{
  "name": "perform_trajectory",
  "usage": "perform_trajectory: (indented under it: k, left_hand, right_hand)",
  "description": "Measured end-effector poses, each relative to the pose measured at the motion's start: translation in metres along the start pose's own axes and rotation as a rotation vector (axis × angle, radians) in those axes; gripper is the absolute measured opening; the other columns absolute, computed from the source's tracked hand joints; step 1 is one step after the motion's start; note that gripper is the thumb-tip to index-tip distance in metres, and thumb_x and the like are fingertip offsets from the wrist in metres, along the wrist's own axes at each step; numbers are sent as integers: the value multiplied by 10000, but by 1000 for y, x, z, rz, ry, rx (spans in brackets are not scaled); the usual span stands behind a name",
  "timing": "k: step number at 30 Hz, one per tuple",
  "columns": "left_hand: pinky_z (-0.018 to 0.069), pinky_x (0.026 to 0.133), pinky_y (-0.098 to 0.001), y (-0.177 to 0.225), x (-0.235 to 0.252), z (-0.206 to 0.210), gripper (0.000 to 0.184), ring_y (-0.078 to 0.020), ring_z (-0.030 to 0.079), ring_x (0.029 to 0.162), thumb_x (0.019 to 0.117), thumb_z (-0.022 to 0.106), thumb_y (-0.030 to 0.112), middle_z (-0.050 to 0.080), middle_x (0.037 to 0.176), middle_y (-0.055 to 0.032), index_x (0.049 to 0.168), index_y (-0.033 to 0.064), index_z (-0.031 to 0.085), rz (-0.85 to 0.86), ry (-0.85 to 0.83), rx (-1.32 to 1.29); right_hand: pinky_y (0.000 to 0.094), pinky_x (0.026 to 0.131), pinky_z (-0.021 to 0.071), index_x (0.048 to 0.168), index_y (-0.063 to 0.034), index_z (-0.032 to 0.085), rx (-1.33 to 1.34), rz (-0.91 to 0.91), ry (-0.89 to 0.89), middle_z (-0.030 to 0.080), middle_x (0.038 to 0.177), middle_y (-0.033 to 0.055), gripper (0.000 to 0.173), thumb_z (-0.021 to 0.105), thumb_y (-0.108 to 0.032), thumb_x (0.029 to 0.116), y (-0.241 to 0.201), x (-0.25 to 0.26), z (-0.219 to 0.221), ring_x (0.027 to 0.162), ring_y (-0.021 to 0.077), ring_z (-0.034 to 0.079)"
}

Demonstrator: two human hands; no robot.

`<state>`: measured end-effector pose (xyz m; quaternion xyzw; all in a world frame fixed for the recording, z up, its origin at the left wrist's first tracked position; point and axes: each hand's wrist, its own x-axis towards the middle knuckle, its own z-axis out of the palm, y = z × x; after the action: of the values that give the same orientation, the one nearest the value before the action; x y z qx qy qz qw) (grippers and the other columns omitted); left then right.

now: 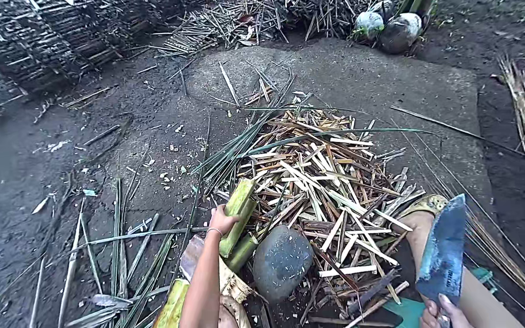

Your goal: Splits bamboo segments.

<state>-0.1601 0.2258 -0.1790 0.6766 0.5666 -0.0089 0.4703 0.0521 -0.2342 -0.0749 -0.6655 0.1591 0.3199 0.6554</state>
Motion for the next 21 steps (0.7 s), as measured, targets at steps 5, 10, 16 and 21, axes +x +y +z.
perform_trajectory:
  k: [5, 10, 16, 21]
  left_hand:
    - [539, 863, -472, 77, -43, -17, 672, -295, 642, 1040, 1012, 509, 298, 592, 1291, -230, 1599, 173, 209, 120, -397, -219]
    - [533, 841, -445, 139, -95, -35, 659, -253, 645, 967, 968, 602, 263, 639, 1195, -184, 1549, 126, 324, 219, -482, 182]
    - [529, 806, -654, 186, -185, -16, 683, -408, 651, 1059, 768, 861, 326, 547, 1412, -167, 1380, 192, 589, 557, -386, 1045]
    - [456, 913, -672, 202, -223, 36, 535, -460, 584, 1201, 857, 769, 254, 600, 1343, -226, 1320, 38, 610, 514, -480, 1489]
  right_hand:
    - [196, 377, 437, 816, -172, 497, 24, -32, -14, 467, 485, -78, 479, 205, -383, 1131, 12, -4, -7, 365, 37, 461]
    - [198, 369, 441, 807, -162, 500, 102, -84, -23, 453, 487, -78, 470, 230, -369, 1131, 18, -12, -10, 361, 36, 451]
    - [204, 361, 443, 837, -113, 511, 107, -166, 12, 458, 500, -59, 394, 311, -285, 1130, 19, -24, 5, 358, 44, 440]
    - [174, 386, 444, 869, -105, 513, 29, -209, -138, 455, 517, -79, 302, 352, -214, 1101, 31, -33, 27, 373, 12, 435]
